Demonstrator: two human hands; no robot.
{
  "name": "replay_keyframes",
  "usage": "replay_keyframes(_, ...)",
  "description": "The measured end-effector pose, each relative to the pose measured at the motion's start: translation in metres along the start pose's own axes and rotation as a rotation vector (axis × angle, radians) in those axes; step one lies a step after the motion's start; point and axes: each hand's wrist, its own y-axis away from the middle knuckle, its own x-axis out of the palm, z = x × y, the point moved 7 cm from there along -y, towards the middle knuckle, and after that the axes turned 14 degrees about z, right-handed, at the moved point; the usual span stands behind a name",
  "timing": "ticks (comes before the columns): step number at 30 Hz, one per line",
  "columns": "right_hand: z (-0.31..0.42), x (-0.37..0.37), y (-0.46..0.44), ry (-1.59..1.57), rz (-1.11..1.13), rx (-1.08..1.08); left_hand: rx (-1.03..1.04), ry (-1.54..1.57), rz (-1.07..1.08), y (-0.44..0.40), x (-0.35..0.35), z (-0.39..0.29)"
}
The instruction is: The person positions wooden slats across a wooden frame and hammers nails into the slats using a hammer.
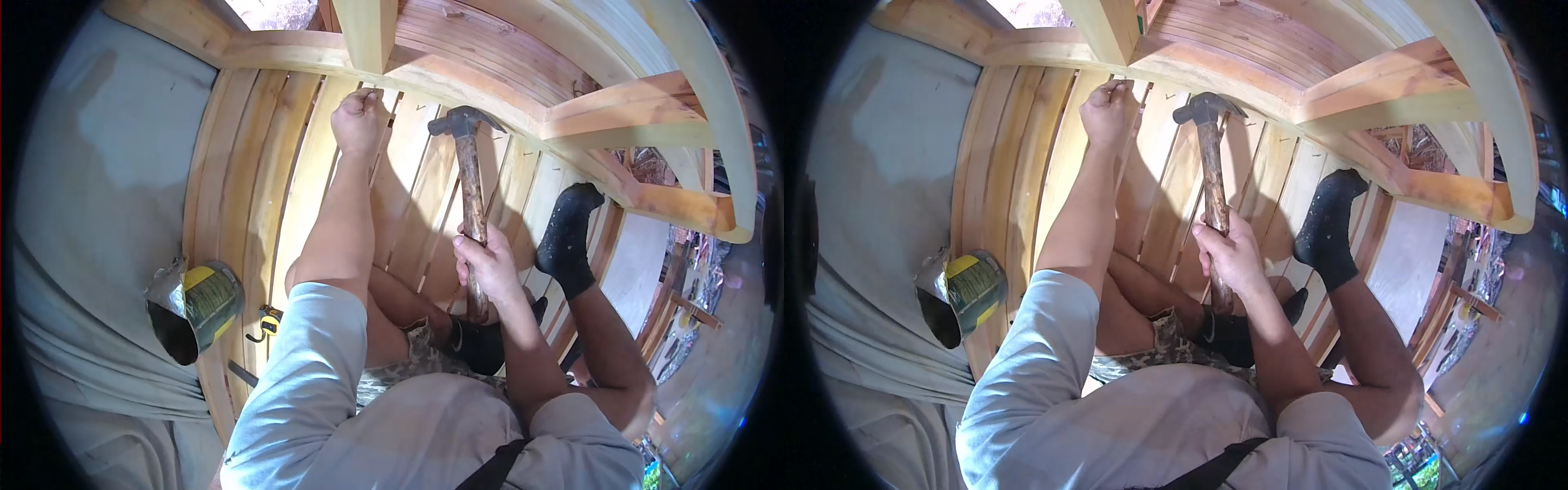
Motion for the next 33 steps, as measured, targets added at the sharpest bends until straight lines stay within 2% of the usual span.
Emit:
replay_keyframes(3,-0.003,-0.002,-0.002,0.090,0.000,-0.006,0.026,-0.015,-0.006,0.004,-0.001,0.001)
replay_keyframes(5,0.009,0.001,-0.004,0.161,0.004,-0.028,-0.088,0.010,0.046,0.002,0.003,0.005)
replay_keyframes(9,0.021,0.006,-0.016,0.244,0.053,-0.081,-0.075,0.113,0.012,0.005,0.003,0.004)
replay_keyframes(11,0.024,0.009,-0.026,0.275,0.105,-0.083,-0.073,0.003,0.029,0.007,-0.002,-0.007)
replay_keyframes(14,0.030,0.012,-0.045,0.372,0.046,-0.083,-0.109,-0.004,0.022,0.010,-0.003,-0.012)
replay_keyframes(16,0.031,0.007,-0.061,0.604,-0.040,-0.061,-0.127,-0.009,0.033,0.010,-0.001,-0.013)
replay_keyframes(20,0.037,0.011,-0.076,0.583,-0.058,-0.038,-0.144,-0.031,0.063,0.014,-0.004,-0.023)
replay_keyframes(22,0.038,0.010,-0.087,0.682,-0.074,-0.113,-0.136,-0.005,0.043,0.016,-0.004,-0.019)
replay_keyframes(24,0.039,0.010,-0.098,0.767,-0.069,-0.129,-0.072,-0.112,0.022,0.013,-0.006,-0.020)
replay_keyframes(25,0.041,0.011,-0.101,0.843,-0.072,-0.143,-0.105,-0.128,0.026,0.012,-0.004,-0.015)
replay_keyframes(29,0.039,0.010,-0.102,0.863,-0.078,-0.079,-0.064,-0.146,0.020,0.011,-0.004,-0.015)
replay_keyframes(31,0.043,0.015,-0.092,0.832,-0.081,-0.235,-0.054,-0.144,0.016,0.011,-0.005,-0.017)
replay_keyframes(33,0.039,0.014,-0.092,0.834,-0.078,-0.249,-0.032,-0.143,0.007,0.012,-0.005,-0.017)
